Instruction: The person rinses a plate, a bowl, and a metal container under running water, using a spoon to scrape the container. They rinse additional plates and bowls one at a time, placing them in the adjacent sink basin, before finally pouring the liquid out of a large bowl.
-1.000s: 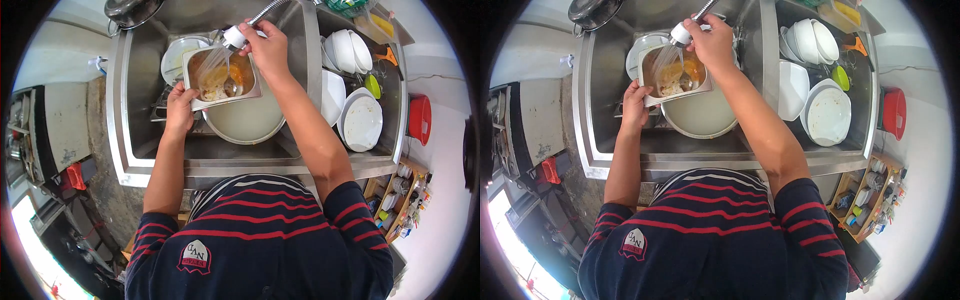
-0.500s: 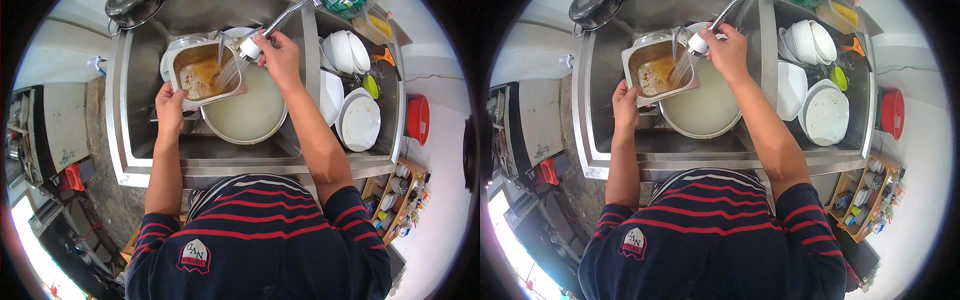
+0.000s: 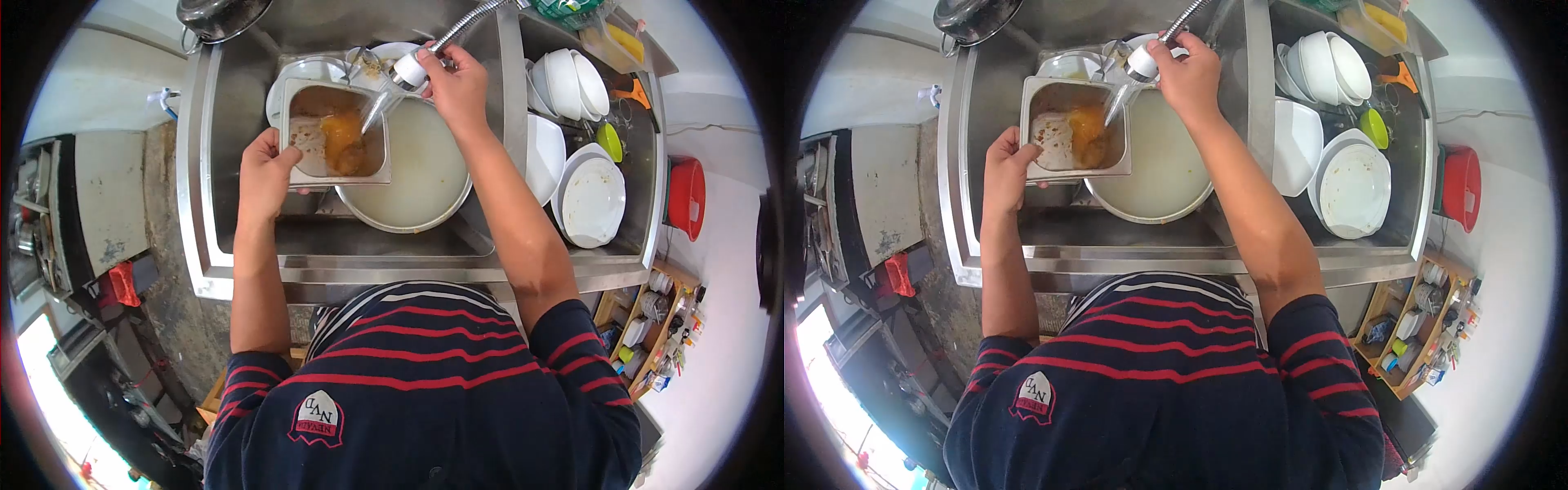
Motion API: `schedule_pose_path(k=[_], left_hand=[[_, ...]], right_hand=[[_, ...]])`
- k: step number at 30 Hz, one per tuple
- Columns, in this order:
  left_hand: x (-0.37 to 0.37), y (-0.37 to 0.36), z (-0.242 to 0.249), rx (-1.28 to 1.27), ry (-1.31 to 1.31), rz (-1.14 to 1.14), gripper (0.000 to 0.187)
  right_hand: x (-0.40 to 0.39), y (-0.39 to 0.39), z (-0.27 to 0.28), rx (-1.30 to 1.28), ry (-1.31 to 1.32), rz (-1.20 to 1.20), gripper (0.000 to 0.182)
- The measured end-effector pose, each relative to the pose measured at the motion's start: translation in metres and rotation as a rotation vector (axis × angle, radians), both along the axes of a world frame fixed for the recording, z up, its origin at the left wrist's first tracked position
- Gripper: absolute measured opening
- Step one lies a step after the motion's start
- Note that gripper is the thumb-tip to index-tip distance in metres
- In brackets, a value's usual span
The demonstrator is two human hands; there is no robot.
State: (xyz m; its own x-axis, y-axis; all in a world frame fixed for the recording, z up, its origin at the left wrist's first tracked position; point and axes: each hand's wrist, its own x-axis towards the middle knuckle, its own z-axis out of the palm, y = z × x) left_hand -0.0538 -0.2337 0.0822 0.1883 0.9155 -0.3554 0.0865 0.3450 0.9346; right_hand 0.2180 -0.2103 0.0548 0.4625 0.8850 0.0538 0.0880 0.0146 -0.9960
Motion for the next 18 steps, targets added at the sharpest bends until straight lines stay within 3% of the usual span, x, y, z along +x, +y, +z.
schedule_pose_path(k=[9, 18], left_hand=[[-0.017, 0.001, -0.029, -0.256, -0.157, -0.045, 0.013], [-0.001, 0.003, -0.04, -0.354, -0.196, -0.141, 0.018]], right_hand=[[-0.012, 0.002, 0.006, 0.039, 0.058, -0.021, 0.024], [-0.02, 0.011, 0.006, 0.072, 0.066, -0.01, 0.024]])
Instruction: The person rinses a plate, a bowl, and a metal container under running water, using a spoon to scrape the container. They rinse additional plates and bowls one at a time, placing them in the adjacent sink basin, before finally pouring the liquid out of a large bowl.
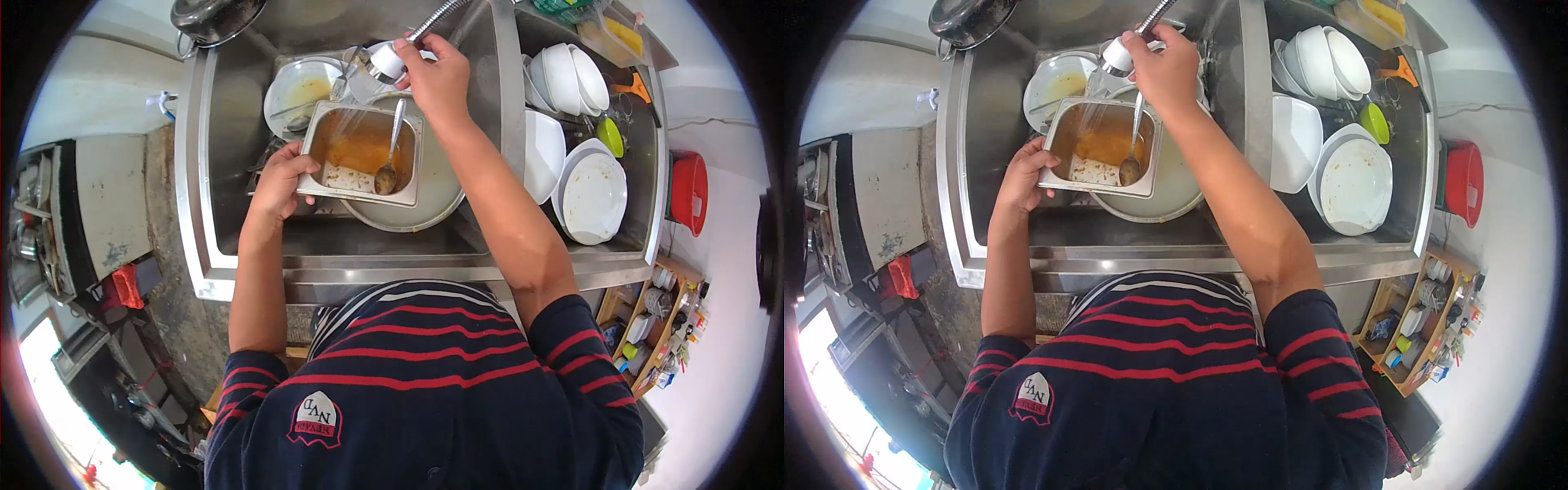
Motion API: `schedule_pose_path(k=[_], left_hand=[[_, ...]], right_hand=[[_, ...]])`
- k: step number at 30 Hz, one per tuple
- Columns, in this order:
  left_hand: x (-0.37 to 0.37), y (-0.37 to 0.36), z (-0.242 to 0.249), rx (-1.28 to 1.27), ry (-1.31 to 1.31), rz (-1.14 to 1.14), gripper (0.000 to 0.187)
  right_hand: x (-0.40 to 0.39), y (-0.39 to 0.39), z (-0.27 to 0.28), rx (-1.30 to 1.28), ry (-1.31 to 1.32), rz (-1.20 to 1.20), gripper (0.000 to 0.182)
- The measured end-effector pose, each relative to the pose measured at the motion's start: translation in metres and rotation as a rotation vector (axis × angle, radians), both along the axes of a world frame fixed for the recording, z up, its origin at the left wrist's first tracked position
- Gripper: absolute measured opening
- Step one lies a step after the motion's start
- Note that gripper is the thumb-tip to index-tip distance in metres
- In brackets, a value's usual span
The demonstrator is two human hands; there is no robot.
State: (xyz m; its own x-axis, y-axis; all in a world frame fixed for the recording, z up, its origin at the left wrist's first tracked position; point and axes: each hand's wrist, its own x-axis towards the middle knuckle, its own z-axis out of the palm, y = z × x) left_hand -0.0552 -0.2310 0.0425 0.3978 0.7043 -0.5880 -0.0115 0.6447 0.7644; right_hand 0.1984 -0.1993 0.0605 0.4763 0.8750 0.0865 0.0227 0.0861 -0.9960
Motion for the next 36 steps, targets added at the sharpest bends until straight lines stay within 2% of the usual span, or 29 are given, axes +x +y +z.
schedule_pose_path(k=[7, 13, 16, 23, 28, 30, 36], left_hand=[[0.012, 0.0, 0.008, -0.037, 0.013, 0.004, 0.019], [0.023, 0.009, 0.008, -0.049, -0.049, -0.03, 0.016], [0.032, 0.007, 0.011, -0.067, 0.007, 0.038, 0.013], [0.045, -0.002, 0.015, -0.016, -0.077, 0.135, 0.01], [0.036, -0.008, 0.018, 0.061, -0.145, 0.167, 0.012], [0.03, -0.007, 0.021, 0.109, -0.082, 0.209, 0.013], [0.014, -0.006, 0.032, 0.151, 0.049, 0.134, 0.013]], right_hand=[[0.001, 0.001, 0.002, 0.012, 0.093, 0.043, 0.024], [0.0, -0.003, 0.006, -0.025, 0.023, 0.01, 0.023], [0.002, -0.003, 0.005, -0.04, -0.009, -0.008, 0.024], [0.001, 0.001, 0.001, -0.06, -0.05, -0.03, 0.026], [0.01, -0.005, 0.005, -0.114, -0.058, 0.037, 0.025], [0.015, -0.005, -0.004, -0.105, -0.088, 0.052, 0.025], [0.024, -0.015, -0.014, -0.134, -0.124, 0.061, 0.028]])
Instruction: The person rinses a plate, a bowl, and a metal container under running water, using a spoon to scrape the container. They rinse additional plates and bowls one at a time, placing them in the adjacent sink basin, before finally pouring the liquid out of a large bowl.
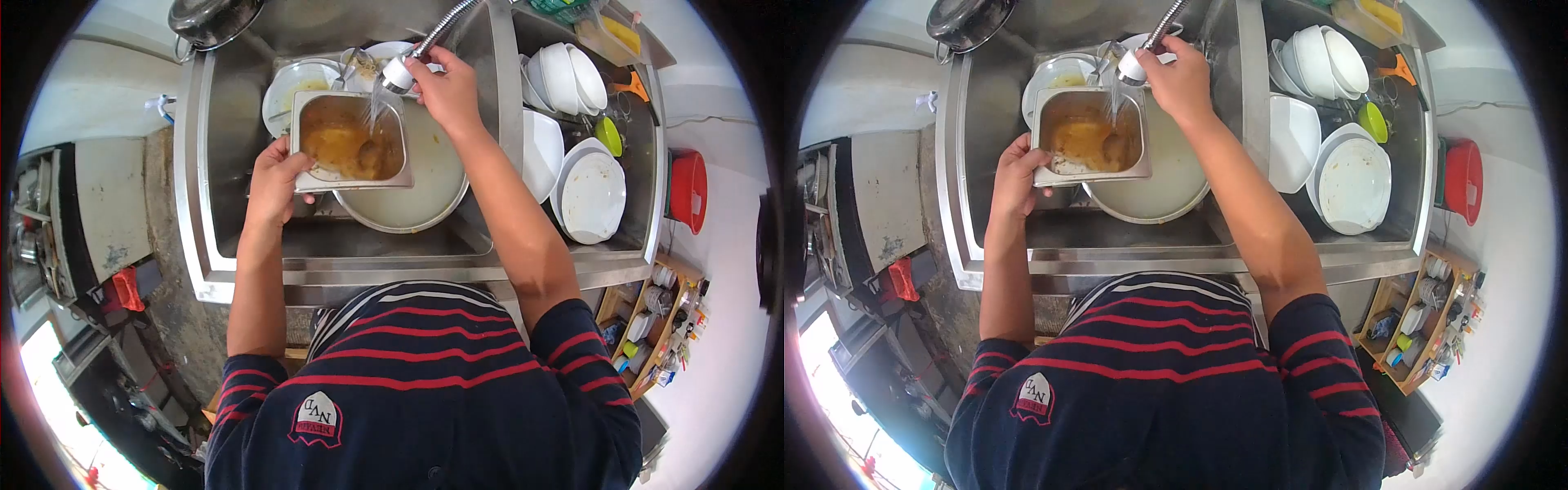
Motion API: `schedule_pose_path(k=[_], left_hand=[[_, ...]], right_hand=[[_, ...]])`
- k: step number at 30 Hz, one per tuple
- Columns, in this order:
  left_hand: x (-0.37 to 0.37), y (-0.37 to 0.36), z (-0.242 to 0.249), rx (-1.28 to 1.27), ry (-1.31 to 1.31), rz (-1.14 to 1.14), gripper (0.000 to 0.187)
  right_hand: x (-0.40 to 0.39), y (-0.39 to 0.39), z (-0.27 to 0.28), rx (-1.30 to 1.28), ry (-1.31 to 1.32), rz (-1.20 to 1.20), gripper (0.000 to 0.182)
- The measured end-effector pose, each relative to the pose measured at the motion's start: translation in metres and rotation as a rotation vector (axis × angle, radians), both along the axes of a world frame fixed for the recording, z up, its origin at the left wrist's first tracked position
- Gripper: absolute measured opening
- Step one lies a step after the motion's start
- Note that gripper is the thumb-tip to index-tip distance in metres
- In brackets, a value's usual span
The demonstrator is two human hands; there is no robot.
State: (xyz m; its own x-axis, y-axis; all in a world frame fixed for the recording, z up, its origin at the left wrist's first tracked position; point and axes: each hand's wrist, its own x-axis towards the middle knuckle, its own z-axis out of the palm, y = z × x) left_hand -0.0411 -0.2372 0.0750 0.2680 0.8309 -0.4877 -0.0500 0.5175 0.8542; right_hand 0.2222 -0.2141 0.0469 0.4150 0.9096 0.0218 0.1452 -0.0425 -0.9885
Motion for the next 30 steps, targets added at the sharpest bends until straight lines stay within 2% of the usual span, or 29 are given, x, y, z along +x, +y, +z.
schedule_pose_path(k=[8, 11, 13, 14, 16, 17, 18, 20, 21, 23, 24, 26, 27, 29, 30], left_hand=[[-0.007, -0.003, 0.009, 0.102, 0.156, -0.007, 0.008], [-0.019, 0.008, 0.008, 0.136, 0.097, -0.001, 0.008], [-0.025, 0.014, 0.011, 0.168, 0.082, 0.02, 0.007], [-0.028, 0.017, 0.013, 0.199, 0.062, 0.042, 0.006], [-0.033, 0.023, 0.018, 0.212, 0.072, 0.059, 0.007], [-0.035, 0.026, 0.022, 0.241, 0.104, 0.071, 0.007], [-0.036, 0.028, 0.023, 0.265, 0.136, 0.079, 0.007], [-0.042, 0.035, 0.026, 0.281, 0.161, 0.048, 0.006], [-0.042, 0.037, 0.034, 0.304, 0.196, 0.033, 0.006], [-0.043, 0.041, 0.044, 0.324, 0.237, 0.031, 0.006], [-0.046, 0.043, 0.045, 0.329, 0.241, 0.036, 0.006], [-0.053, 0.049, 0.045, 0.416, 0.287, -0.003, 0.008], [-0.057, 0.051, 0.044, 0.418, 0.289, 0.007, 0.008], [-0.064, 0.053, 0.038, 0.654, 0.417, -0.01, 0.01], [-0.066, 0.052, 0.035, 0.652, 0.42, 0.002, 0.01]], right_hand=[[0.012, -0.004, -0.006, -0.02, 0.071, 0.011, 0.033], [0.015, -0.006, -0.012, -0.055, 0.075, 0.0, 0.033], [0.016, -0.007, -0.025, 0.062, -0.128, -0.175, 0.028], [0.017, -0.009, -0.03, 0.065, -0.127, -0.172, 0.028], [0.007, -0.021, -0.02, 0.279, -0.214, -0.353, 0.027], [-0.005, -0.033, -0.01, 0.243, -0.123, -0.22, 0.029], [-0.017, -0.035, 0.001, 0.243, -0.12, -0.217, 0.029], [-0.041, -0.034, 0.013, 0.107, -0.328, -0.014, 0.033], [-0.048, -0.026, 0.014, 0.103, -0.326, -0.016, 0.033], [-0.058, 0.003, 0.011, 0.139, -0.547, -0.014, 0.037], [-0.06, 0.016, 0.006, 0.146, -0.544, -0.01, 0.037], [-0.064, 0.038, -0.004, 0.062, -0.468, 0.212, 0.041], [-0.067, 0.045, -0.003, 0.014, -0.516, 0.248, 0.039], [-0.073, 0.05, -0.004, 0.02, -0.552, 0.269, 0.038], [-0.075, 0.051, -0.005, 0.02, -0.587, 0.277, 0.036]])
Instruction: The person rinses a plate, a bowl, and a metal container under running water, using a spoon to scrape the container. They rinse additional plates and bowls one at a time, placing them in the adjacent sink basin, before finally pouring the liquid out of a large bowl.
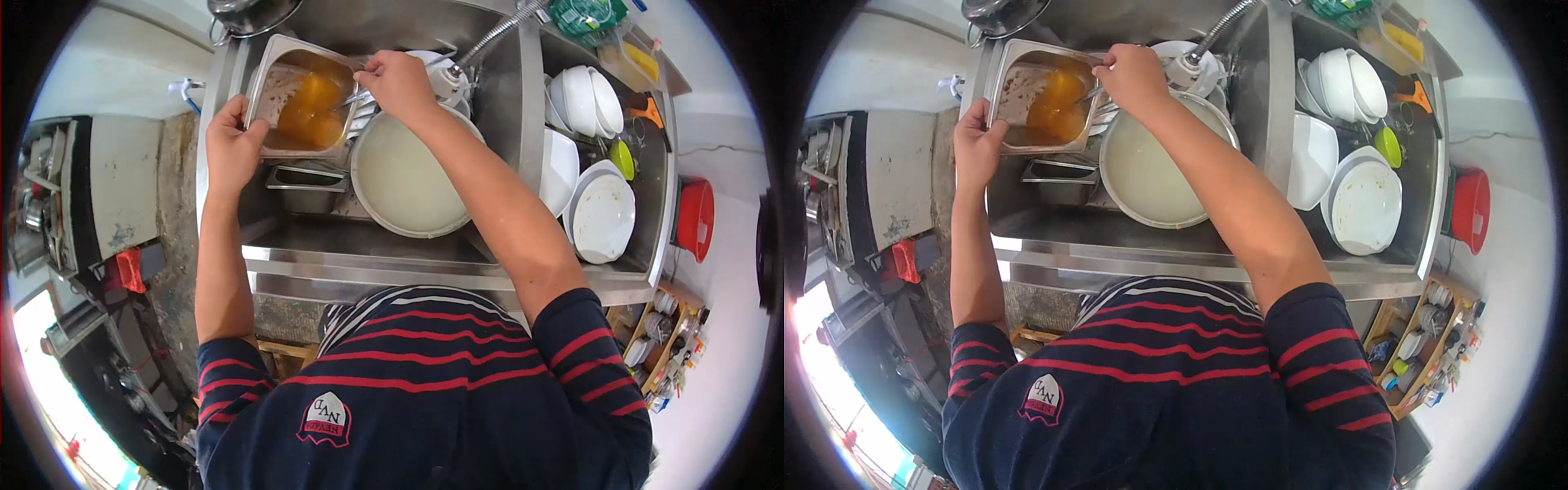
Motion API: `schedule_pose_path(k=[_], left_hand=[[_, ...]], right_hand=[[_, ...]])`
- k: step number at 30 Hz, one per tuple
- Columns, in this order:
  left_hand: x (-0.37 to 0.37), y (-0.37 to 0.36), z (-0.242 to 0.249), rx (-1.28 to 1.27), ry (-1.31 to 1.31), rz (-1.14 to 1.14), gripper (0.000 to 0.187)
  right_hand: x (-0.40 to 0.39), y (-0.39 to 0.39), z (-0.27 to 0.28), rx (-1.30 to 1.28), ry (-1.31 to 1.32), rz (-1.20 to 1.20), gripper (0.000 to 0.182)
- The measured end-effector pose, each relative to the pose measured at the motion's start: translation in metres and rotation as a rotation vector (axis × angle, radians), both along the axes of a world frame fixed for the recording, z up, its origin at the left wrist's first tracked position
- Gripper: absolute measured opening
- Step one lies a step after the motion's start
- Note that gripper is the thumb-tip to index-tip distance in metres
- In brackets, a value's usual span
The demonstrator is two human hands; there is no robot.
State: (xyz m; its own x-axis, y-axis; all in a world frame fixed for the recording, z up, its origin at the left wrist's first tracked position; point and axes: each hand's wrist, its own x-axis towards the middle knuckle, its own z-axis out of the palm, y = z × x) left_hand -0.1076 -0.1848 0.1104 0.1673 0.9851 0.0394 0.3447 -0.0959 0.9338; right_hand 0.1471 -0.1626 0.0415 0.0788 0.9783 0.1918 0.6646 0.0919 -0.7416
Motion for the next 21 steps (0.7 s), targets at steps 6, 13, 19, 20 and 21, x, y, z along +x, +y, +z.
schedule_pose_path(k=[6, 13, 19, 20, 21], left_hand=[[-0.006, 0.001, -0.023, 0.435, 0.259, 0.14, 0.013], [0.0, -0.005, -0.035, 0.813, 0.462, 0.164, 0.017], [-0.004, 0.003, -0.031, 0.969, 0.451, 0.163, 0.018], [-0.004, 0.003, -0.03, 0.967, 0.454, 0.189, 0.018], [-0.004, 0.003, -0.029, 0.968, 0.456, 0.187, 0.018]], right_hand=[[-0.014, -0.006, -0.011, -0.227, 0.221, 0.137, 0.025], [-0.018, -0.017, 0.0, -0.093, -0.102, 0.233, 0.02], [-0.012, -0.029, 0.005, 0.024, -0.294, 0.164, 0.018], [-0.011, -0.032, 0.005, 0.091, -0.305, 0.161, 0.016], [-0.01, -0.034, 0.005, 0.158, -0.316, 0.158, 0.015]])
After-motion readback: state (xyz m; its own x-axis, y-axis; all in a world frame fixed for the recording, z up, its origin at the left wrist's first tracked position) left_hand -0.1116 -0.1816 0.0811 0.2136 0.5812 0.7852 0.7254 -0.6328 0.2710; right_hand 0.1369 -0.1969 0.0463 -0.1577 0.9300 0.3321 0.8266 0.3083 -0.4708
